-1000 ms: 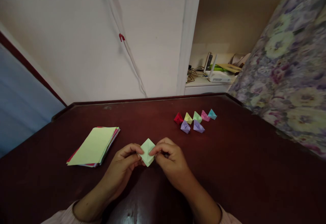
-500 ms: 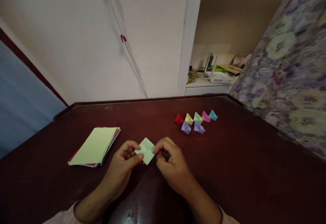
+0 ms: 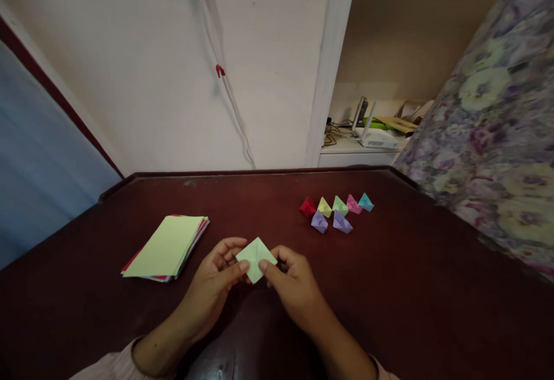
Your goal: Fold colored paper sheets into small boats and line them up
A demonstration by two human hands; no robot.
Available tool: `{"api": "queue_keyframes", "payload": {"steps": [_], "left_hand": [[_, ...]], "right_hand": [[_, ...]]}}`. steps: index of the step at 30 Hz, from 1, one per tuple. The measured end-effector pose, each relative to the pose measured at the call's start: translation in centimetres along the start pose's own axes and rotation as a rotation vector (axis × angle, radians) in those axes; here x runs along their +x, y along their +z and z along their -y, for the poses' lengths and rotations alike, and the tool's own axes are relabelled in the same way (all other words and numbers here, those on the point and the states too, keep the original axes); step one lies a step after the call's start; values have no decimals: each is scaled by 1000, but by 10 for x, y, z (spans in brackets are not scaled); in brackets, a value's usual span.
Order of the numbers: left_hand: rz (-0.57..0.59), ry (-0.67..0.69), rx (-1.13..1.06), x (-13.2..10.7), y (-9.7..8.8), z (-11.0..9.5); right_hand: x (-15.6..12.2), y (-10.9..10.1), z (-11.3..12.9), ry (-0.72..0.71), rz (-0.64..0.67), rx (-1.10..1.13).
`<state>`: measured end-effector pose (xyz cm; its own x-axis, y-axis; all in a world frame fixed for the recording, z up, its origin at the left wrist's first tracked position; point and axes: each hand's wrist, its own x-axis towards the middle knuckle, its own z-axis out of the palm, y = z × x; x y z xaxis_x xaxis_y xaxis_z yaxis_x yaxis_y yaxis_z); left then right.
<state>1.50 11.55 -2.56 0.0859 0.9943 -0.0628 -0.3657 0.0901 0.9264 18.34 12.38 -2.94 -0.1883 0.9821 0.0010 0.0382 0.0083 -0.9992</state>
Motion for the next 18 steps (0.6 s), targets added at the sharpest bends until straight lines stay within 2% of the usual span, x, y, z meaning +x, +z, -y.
{"api": "queue_keyframes", "payload": {"steps": [4, 8, 12, 18], "left_hand": [[21, -68, -9, -4, 8, -11], [29, -66, -11, -18, 16, -23], [42, -57, -10, -46, 21, -28], [1, -78, -139, -91, 20, -15]], "right_hand": [[-3, 3, 8, -1, -18, 3], [-22, 8, 27, 9, -18, 7], [-51, 15, 38, -10, -56, 30], [-85, 37, 29, -18, -83, 138]]}}
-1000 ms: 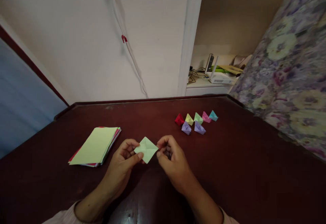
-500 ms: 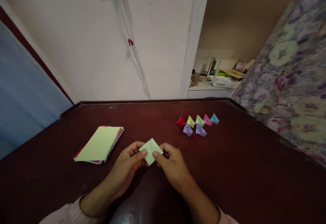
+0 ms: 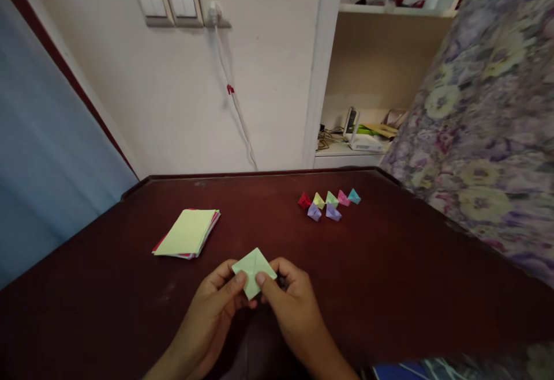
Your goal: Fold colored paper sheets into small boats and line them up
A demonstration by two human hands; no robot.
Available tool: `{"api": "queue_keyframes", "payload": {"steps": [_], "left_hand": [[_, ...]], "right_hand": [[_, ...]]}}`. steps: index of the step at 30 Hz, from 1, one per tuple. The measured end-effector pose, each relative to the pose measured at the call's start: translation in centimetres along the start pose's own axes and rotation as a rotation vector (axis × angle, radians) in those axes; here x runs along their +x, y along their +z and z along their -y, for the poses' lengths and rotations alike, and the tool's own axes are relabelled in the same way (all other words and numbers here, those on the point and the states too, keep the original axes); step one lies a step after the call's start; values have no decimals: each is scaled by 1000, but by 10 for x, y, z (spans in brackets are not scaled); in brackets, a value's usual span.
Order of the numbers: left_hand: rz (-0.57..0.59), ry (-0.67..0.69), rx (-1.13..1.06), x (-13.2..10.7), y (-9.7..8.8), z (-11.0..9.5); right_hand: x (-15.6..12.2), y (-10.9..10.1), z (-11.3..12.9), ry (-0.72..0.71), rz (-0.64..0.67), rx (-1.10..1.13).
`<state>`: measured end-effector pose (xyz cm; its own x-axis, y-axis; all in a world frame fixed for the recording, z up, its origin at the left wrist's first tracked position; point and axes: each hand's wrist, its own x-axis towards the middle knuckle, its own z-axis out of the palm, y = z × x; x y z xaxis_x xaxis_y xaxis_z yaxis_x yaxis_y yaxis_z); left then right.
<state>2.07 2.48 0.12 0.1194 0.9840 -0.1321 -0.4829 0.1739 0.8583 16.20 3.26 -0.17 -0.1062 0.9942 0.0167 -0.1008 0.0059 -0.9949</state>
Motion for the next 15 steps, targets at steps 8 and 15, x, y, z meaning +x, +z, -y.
{"api": "queue_keyframes", "payload": {"steps": [8, 15], "left_hand": [[-46, 48, 9, -45, -14, 13], [-70, 59, 36, -80, -21, 27]], "right_hand": [[-44, 18, -19, 36, -2, 61], [-76, 31, -21, 20, 4, 116]]}}
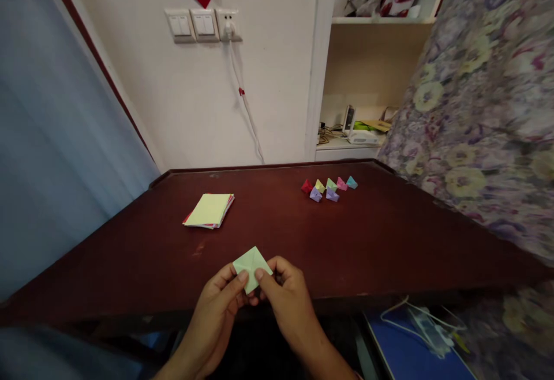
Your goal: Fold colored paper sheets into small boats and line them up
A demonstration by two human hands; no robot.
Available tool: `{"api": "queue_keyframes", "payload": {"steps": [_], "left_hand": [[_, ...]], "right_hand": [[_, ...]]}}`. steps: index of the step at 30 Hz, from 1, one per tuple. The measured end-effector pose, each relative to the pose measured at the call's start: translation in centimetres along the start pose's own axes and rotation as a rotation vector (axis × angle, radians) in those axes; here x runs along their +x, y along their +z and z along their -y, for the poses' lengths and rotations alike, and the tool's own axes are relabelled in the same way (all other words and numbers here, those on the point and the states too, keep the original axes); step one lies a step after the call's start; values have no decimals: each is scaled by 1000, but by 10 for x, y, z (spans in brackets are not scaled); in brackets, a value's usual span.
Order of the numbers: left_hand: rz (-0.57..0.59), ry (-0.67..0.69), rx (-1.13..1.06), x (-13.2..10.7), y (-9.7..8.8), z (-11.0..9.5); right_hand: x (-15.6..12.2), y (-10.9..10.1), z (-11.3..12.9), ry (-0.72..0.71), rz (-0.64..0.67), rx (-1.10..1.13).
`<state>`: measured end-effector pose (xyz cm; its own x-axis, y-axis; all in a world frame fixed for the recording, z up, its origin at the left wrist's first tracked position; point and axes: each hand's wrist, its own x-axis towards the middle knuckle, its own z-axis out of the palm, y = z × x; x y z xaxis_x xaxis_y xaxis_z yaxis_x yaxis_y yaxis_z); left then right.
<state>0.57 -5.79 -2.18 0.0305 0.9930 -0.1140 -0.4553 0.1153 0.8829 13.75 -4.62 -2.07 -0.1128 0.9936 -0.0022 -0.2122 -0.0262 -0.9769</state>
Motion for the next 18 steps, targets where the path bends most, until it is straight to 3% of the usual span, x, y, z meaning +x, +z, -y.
{"api": "queue_keyframes", "payload": {"steps": [8, 14, 18], "left_hand": [[-24, 50, 5, -4, -8, 2], [-37, 58, 69, 4, -15, 2], [-23, 53, 120, 11, -19, 3]], "right_hand": [[0, 11, -14, -40, -2, 30], [9, 13, -10, -37, 23, 30], [17, 19, -9, -24, -28, 29]]}}
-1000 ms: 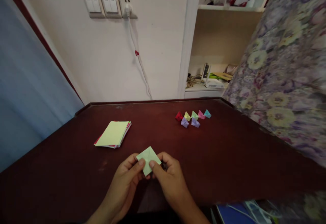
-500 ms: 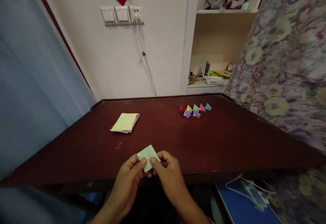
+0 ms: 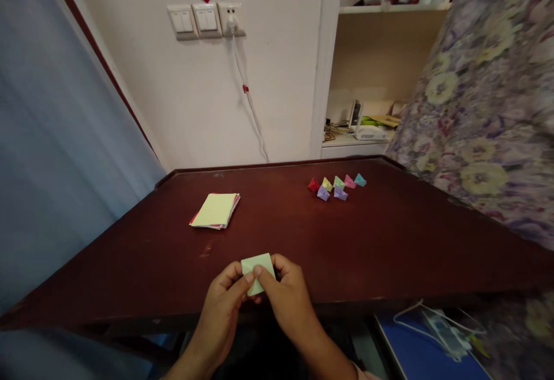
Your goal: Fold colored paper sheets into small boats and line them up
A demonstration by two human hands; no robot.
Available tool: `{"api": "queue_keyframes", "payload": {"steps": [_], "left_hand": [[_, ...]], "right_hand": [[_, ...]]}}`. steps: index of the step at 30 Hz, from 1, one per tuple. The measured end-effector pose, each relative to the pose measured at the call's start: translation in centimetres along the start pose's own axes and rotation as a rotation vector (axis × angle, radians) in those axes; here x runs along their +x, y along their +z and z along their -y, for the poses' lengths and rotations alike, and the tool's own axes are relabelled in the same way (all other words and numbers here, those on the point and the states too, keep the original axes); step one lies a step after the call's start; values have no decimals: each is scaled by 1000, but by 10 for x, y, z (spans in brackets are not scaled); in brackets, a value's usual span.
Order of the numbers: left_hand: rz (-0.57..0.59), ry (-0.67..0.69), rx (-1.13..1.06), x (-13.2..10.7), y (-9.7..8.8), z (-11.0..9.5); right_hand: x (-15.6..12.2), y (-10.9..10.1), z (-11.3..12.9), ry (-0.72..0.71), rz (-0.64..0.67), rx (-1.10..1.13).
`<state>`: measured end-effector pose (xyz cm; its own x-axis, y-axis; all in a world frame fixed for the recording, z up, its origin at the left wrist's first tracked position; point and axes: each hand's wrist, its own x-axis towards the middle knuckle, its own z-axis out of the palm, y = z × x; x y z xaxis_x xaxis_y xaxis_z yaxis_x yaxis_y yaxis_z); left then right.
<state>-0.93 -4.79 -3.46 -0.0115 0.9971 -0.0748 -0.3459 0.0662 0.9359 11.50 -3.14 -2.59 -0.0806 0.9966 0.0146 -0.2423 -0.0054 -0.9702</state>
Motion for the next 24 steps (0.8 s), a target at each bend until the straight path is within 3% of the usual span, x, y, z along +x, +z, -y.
{"api": "queue_keyframes", "payload": {"steps": [8, 13, 18, 22, 24], "left_hand": [[-16, -14, 26, 14, -6, -3], [-12, -56, -31, 21, -1, -6], [4, -101, -139, 27, 7, -14], [88, -255, -240, 29, 10, -22], [129, -368, -288, 30, 12, -22]], "right_hand": [[17, 1, 0, 7, -41, 22], [25, 3, -1, 42, -35, 37], [35, -16, -2, 0, -1, 114], [43, -36, 2, -47, -101, 197], [44, -40, 5, -23, 2, 117]]}}
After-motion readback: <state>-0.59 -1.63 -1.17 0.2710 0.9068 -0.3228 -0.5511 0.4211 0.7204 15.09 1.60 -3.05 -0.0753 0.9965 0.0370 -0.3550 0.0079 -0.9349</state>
